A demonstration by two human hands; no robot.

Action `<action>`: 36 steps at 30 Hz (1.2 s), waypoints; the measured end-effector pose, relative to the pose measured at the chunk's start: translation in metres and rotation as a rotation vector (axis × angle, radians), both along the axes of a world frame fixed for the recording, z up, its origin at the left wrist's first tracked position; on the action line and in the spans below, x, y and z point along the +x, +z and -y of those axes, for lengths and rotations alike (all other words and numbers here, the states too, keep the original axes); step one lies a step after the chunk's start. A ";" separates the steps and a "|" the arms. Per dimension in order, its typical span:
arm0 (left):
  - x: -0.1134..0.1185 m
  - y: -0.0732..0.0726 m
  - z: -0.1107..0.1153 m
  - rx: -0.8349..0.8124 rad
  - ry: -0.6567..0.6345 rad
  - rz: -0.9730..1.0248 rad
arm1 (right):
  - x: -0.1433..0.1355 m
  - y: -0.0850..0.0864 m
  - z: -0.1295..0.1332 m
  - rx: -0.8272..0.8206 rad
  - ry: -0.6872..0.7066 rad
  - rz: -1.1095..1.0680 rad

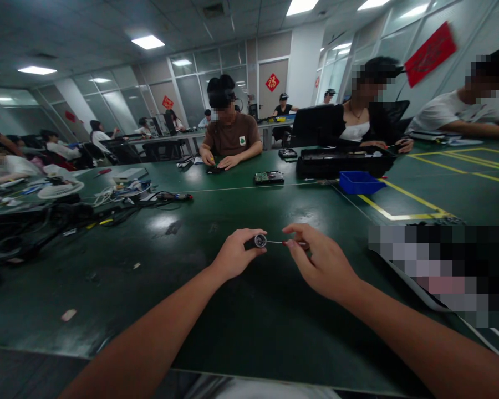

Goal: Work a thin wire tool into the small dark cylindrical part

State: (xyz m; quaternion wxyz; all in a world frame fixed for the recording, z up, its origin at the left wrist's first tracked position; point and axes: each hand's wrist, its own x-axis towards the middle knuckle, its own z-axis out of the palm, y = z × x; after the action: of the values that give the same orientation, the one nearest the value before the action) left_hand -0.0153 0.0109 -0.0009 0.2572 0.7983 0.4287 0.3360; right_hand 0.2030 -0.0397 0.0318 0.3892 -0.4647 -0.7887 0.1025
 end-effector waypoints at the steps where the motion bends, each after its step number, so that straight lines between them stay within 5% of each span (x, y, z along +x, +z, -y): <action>1: 0.000 0.000 0.000 0.000 -0.001 -0.004 | 0.000 0.000 0.000 0.007 0.010 0.006; 9: 0.001 0.000 0.001 0.012 0.000 -0.011 | -0.002 0.003 0.004 -0.051 -0.041 -0.046; 23: 0.000 0.001 0.001 0.039 -0.036 -0.042 | 0.001 -0.012 -0.023 -0.399 -0.041 -0.874; 36: 0.001 0.004 0.004 0.054 -0.039 -0.057 | -0.004 -0.007 -0.010 -0.175 -0.070 -0.495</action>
State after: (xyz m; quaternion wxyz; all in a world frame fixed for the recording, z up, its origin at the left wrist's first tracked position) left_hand -0.0145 0.0069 0.0026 0.2299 0.8225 0.4108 0.3193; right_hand 0.1988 -0.0300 0.0247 0.5321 -0.4843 -0.6410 0.2673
